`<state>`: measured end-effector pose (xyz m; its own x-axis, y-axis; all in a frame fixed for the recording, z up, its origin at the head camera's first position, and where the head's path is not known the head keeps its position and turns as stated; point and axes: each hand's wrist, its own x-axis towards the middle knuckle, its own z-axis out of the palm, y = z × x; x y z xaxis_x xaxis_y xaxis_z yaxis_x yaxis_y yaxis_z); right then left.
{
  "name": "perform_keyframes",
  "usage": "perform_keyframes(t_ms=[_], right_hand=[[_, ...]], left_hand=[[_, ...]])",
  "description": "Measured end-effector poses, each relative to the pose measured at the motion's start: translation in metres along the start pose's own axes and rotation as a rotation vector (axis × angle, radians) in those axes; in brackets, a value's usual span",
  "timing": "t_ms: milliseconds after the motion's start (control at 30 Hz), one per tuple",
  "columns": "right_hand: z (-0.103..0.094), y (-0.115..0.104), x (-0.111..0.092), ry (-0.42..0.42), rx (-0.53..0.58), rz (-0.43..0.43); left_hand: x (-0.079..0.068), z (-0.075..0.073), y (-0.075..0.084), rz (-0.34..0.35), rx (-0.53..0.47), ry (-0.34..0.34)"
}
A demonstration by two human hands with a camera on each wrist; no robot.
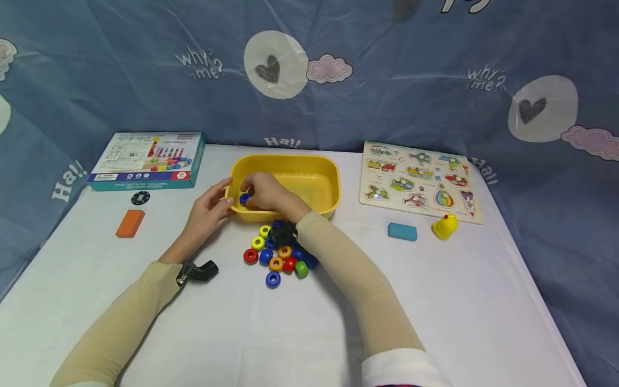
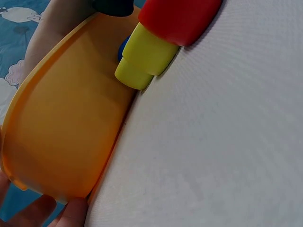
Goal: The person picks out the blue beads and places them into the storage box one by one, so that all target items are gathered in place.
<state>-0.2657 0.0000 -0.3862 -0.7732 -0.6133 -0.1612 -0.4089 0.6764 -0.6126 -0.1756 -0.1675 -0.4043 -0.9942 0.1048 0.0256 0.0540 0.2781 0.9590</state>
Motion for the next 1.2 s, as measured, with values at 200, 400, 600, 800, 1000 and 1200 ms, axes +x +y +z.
perform_keyframes(t_ms=[200,400,600,800,1000,1200], right_hand=[[0.001,0.001,-0.004,0.012,-0.025,-0.013],[-0.008,0.004,-0.018,0.034,-0.024,-0.046],[-0.033,0.014,-0.064,0.089,0.014,-0.109],[-0.043,0.017,-0.125,0.194,-0.006,-0.307],[-0.025,0.028,-0.165,0.172,-0.018,-0.386],[-0.007,0.047,-0.188,0.162,-0.007,-0.319]], left_hand=[[0.000,0.002,-0.001,0.006,-0.001,-0.007],[-0.001,0.004,-0.001,-0.001,-0.012,-0.007],[0.000,0.006,-0.005,0.006,0.000,-0.001],[0.013,0.001,-0.029,0.038,0.008,0.018],[0.015,-0.001,-0.036,0.056,0.010,0.035],[0.015,-0.001,-0.035,0.055,-0.002,0.028]])
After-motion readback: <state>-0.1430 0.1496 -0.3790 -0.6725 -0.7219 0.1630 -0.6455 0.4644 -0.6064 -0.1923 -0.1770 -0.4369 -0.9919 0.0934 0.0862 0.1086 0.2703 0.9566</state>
